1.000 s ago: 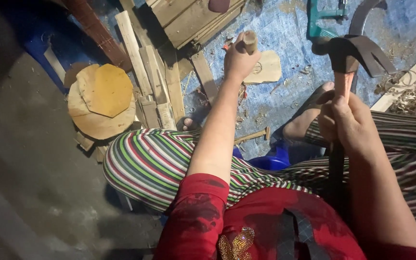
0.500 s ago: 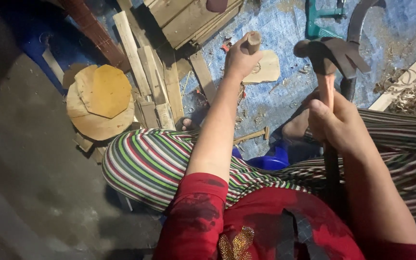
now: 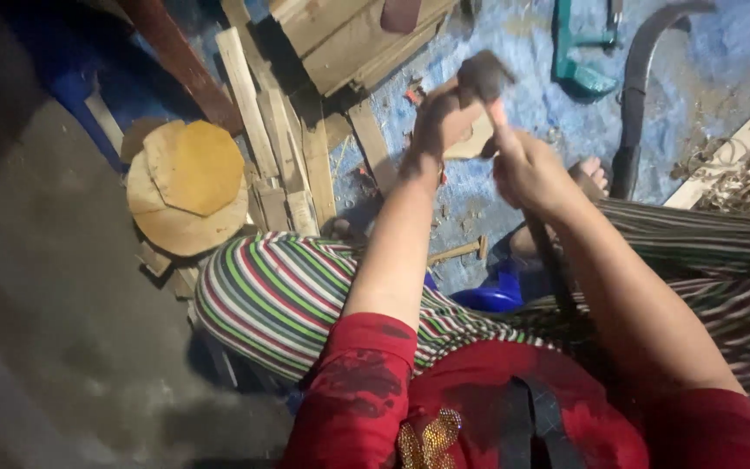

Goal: Shaping a piece of wood using a hammer, chisel, and saw while sitting on the floor.

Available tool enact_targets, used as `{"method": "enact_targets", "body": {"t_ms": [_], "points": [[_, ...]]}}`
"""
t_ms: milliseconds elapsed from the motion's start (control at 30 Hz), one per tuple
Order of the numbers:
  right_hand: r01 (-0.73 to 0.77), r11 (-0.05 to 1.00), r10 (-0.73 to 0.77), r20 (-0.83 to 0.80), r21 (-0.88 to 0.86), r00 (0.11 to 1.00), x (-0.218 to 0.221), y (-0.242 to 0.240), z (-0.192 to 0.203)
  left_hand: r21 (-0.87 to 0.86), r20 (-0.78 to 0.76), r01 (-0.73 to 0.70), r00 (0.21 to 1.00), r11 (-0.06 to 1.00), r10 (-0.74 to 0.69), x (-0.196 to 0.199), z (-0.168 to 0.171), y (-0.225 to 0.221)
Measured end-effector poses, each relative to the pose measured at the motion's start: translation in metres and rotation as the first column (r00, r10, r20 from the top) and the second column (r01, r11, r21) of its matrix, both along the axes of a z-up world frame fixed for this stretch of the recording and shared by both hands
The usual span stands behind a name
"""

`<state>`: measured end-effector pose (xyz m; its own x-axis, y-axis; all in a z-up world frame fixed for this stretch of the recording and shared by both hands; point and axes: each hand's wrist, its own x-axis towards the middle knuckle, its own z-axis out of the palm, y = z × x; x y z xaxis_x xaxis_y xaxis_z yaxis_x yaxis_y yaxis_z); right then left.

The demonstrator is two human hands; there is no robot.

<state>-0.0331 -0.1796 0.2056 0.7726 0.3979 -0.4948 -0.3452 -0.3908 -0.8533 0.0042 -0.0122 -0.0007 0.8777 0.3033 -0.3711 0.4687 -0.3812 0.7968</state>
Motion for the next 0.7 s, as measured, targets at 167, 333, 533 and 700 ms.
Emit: {"method": "enact_targets", "body": {"t_ms": [167, 333, 533, 700], "points": [[-0.197, 0.974, 0.188, 0.083, 0.112, 0.979, -0.002, -0.008, 0.032, -0.139, 0.136, -0.062, 0.987, 0.988, 0.081, -0.002, -0.046, -0.004], [-0.193, 0.953, 0.300, 0.838, -0.235, 0.457, -0.003, -0.028, 0.012, 0.037, 0.067, -0.020, 0.998, 0.999, 0.018, 0.001, -0.056, -0.004], [-0.128, 0.987, 0.139, 0.114, -0.094, 0.984, -0.004, -0.012, -0.022, -0.754, -0.071, -0.249, 0.951, 0.608, 0.302, -0.011, 0.033, -0.003], [0.049, 0.998, -0.043, -0.127, 0.042, 0.991, -0.014, -0.023, 0.001, -0.525, -0.228, -0.400, 0.916, 0.751, 0.329, -0.001, -0.012, -0.006]]}}
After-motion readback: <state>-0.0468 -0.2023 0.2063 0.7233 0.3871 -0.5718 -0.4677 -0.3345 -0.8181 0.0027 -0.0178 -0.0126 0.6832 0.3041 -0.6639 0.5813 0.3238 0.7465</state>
